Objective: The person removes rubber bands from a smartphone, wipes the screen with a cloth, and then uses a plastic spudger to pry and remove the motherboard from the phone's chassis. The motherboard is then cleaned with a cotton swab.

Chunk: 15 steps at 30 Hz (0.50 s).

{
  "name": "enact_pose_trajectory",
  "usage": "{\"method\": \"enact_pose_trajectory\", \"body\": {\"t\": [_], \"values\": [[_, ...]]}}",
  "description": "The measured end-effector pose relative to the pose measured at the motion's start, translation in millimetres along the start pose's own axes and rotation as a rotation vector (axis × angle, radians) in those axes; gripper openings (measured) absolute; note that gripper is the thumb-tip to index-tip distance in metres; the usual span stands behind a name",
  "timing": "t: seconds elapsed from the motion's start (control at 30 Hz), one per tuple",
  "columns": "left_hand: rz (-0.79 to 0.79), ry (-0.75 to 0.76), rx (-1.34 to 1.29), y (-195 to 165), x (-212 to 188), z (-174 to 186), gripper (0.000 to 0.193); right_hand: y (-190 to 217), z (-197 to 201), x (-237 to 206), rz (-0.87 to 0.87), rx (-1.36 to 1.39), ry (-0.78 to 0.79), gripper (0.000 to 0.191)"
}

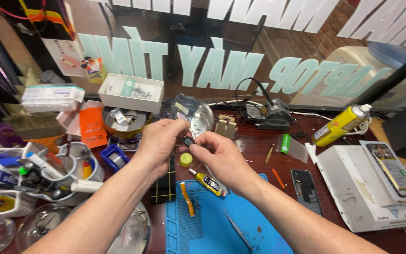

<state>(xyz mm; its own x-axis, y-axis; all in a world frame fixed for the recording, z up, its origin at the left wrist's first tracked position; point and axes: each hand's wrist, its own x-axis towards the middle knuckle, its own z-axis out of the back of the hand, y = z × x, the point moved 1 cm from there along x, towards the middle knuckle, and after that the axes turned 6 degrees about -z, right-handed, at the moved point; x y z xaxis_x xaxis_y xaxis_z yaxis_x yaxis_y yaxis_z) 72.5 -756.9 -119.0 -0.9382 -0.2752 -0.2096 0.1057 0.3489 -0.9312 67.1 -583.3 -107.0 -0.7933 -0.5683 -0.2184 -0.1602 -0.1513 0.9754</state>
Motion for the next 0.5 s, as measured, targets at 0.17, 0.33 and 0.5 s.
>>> {"method": "enact_pose_trajectory", "body": {"t": [0.17, 0.33, 0.5], "values": [[0.138, 0.081, -0.068, 42, -13, -95, 0.029, -22, 84, -47, -0.079, -0.06, -0.189, 0.017], [0.149, 0.207, 0.004, 80, -31, -196, 0.028, -50, 189, -74, -0.017, 0.054, -0.265, 0.017], [0.196, 0.15, -0.082, 130, -48, -313, 0.016, -76, 306, -112, -0.015, 0.027, -0.207, 0.017]]}}
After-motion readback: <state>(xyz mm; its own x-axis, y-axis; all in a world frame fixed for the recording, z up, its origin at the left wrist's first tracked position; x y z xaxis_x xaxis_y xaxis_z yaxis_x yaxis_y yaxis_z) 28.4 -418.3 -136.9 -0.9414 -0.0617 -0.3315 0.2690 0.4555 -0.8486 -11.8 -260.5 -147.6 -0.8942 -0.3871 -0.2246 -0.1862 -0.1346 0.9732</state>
